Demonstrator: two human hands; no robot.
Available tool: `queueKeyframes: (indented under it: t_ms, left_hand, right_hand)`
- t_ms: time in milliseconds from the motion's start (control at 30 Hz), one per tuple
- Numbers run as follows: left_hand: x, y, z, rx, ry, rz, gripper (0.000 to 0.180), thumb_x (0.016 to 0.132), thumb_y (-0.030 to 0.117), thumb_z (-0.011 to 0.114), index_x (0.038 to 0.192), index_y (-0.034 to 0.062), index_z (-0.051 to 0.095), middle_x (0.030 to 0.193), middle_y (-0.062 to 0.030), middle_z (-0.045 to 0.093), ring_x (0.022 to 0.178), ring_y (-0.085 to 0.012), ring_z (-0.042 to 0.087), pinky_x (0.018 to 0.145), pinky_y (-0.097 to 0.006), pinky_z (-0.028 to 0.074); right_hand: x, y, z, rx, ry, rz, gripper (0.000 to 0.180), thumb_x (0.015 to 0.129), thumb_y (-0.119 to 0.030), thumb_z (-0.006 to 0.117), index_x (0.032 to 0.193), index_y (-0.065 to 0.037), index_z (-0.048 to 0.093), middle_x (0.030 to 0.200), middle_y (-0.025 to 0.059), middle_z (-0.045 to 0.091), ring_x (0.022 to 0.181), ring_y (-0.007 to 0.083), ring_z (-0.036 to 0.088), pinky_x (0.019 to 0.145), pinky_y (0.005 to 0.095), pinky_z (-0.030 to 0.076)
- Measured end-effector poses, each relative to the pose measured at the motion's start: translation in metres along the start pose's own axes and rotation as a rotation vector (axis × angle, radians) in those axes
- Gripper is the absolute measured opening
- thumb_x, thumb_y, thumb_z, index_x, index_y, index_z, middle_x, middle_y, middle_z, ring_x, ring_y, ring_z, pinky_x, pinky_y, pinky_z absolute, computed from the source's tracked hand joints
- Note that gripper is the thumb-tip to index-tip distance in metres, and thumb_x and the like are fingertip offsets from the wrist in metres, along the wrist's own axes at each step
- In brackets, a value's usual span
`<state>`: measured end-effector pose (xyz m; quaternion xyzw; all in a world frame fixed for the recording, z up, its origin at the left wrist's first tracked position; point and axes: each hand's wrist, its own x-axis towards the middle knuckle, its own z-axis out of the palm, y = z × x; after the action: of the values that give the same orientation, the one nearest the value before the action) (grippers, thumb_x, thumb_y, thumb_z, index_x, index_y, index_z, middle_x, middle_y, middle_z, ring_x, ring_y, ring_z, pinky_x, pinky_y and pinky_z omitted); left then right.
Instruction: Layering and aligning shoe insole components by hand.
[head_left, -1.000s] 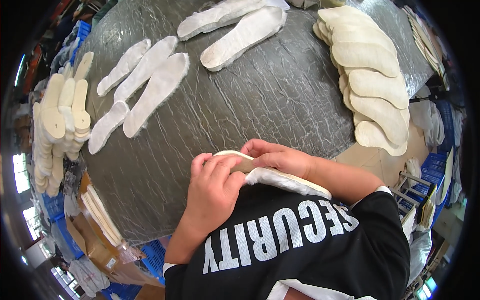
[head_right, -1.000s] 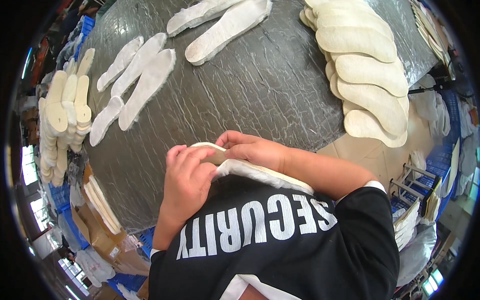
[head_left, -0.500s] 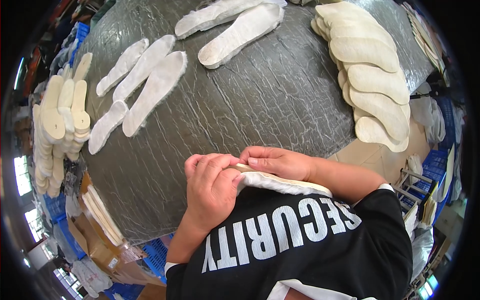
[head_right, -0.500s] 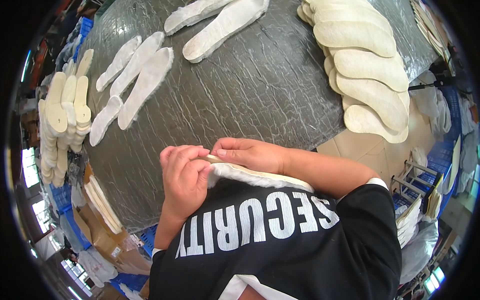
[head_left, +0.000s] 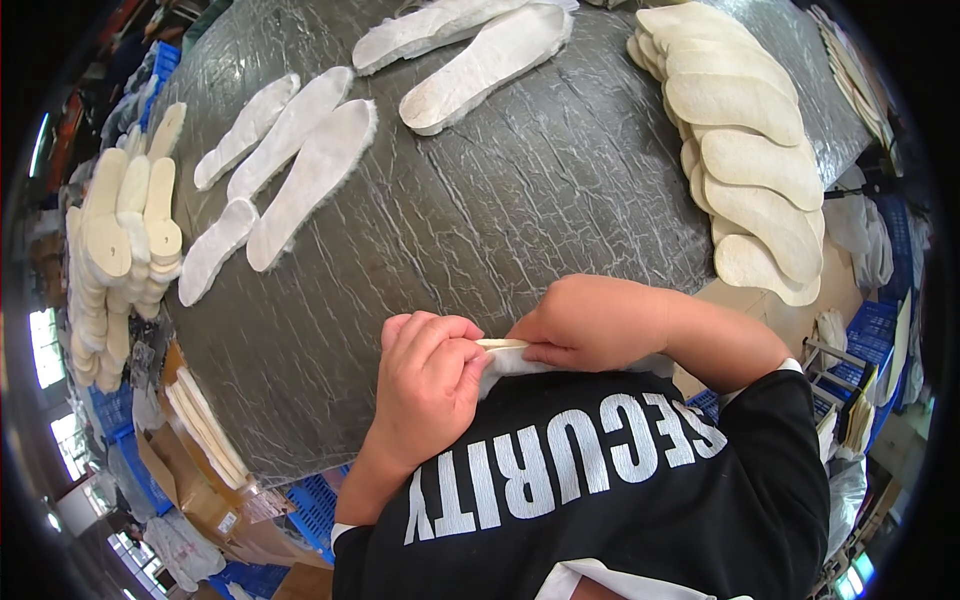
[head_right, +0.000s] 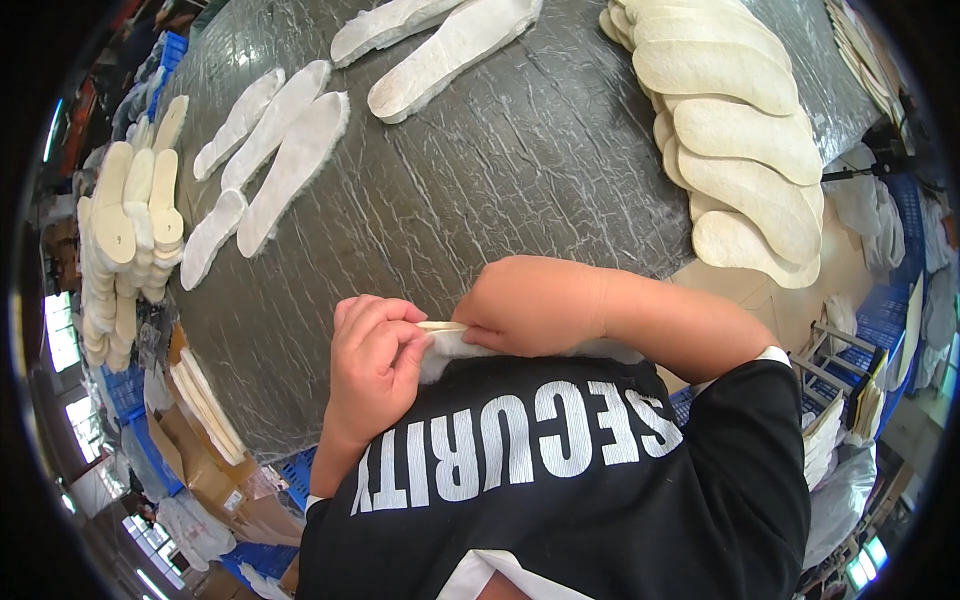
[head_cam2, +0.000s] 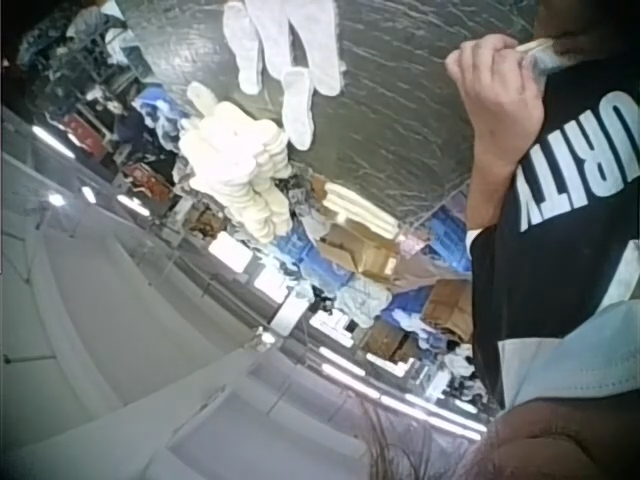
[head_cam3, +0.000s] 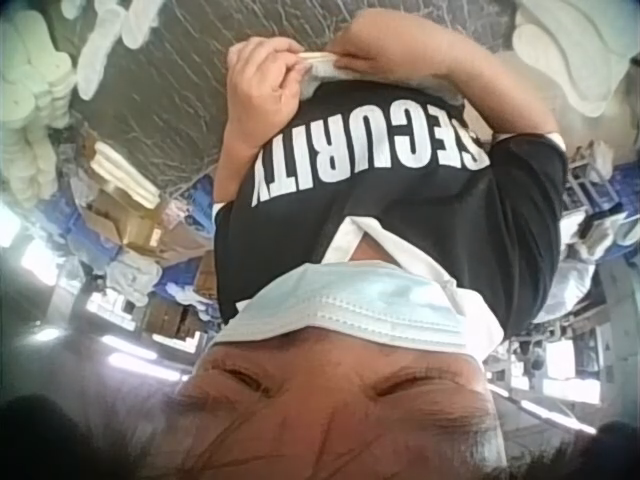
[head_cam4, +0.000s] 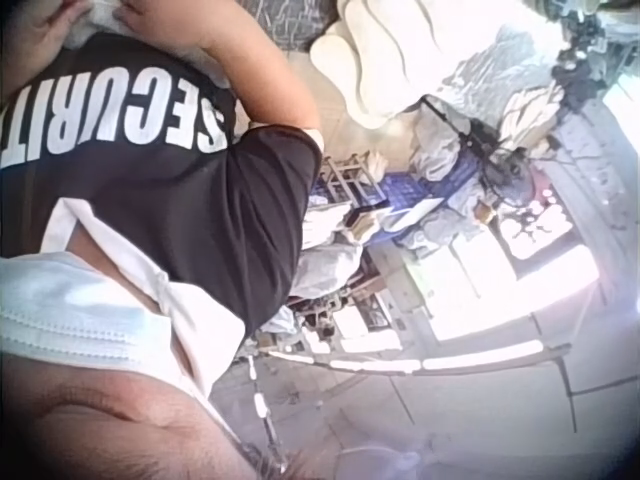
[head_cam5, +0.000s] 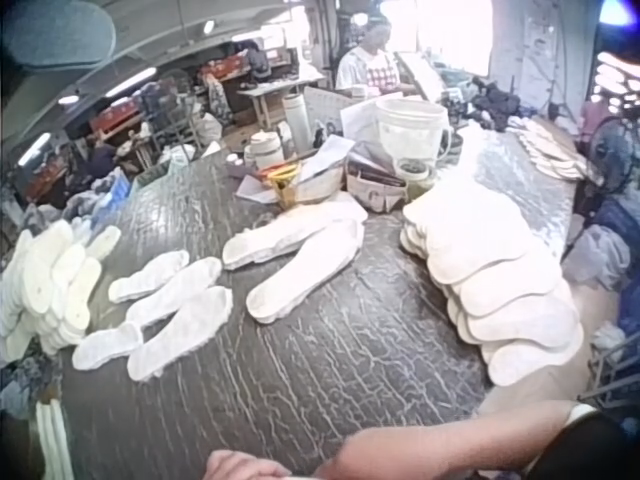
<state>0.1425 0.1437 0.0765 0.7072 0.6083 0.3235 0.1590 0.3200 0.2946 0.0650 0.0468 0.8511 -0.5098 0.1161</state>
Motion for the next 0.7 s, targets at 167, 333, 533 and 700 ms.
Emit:
queueKeyframes:
  t_ms: [167,333,533,700]
  left_hand:
    - [-0.003,0.000,-0.001,-0.013,-0.019,-0.013,0.016,0.071,0.002,0.074,0.078,0.0058,0.060,0.088,-0.0045,0.064,0.079,-0.0231,0.060,0.079,-0.040,0.040]
    - [0.000,0.000,-0.002,-0.012,-0.048,-0.013,0.016,0.070,0.001,0.075,0.078,0.0055,0.061,0.088,-0.0052,0.065,0.079,-0.0240,0.059,0.079,-0.040,0.040]
    - [-0.010,0.001,-0.010,-0.056,-0.090,-0.193,0.021,0.070,0.010,0.080,0.084,0.0041,0.065,0.096,-0.0068,0.068,0.087,-0.0252,0.063,0.086,-0.041,0.041]
    - [-0.027,-0.006,-0.015,-0.051,-0.050,-0.444,0.023,0.072,0.013,0.081,0.084,0.0002,0.067,0.102,-0.0110,0.068,0.094,-0.0298,0.064,0.098,-0.043,0.040]
  right_hand:
    - [0.001,-0.010,0.001,-0.137,-0.020,0.012,0.021,0.093,-0.022,0.058,0.097,-0.004,0.066,0.077,0.0187,0.068,0.076,0.0398,0.066,0.068,0.0469,0.051]
    - [0.011,-0.022,0.001,-0.276,-0.029,0.083,0.025,0.093,-0.024,0.059,0.086,-0.002,0.067,0.076,0.0189,0.069,0.076,0.0379,0.069,0.070,0.0455,0.053]
    - [0.015,-0.022,0.003,-0.279,0.009,0.095,0.024,0.091,-0.025,0.061,0.088,-0.001,0.064,0.069,0.0188,0.066,0.070,0.0392,0.067,0.066,0.0475,0.052]
    - [0.018,-0.024,0.001,-0.234,-0.007,0.220,0.020,0.087,-0.021,0.063,0.087,-0.002,0.069,0.080,0.0181,0.069,0.079,0.0365,0.069,0.073,0.0447,0.055]
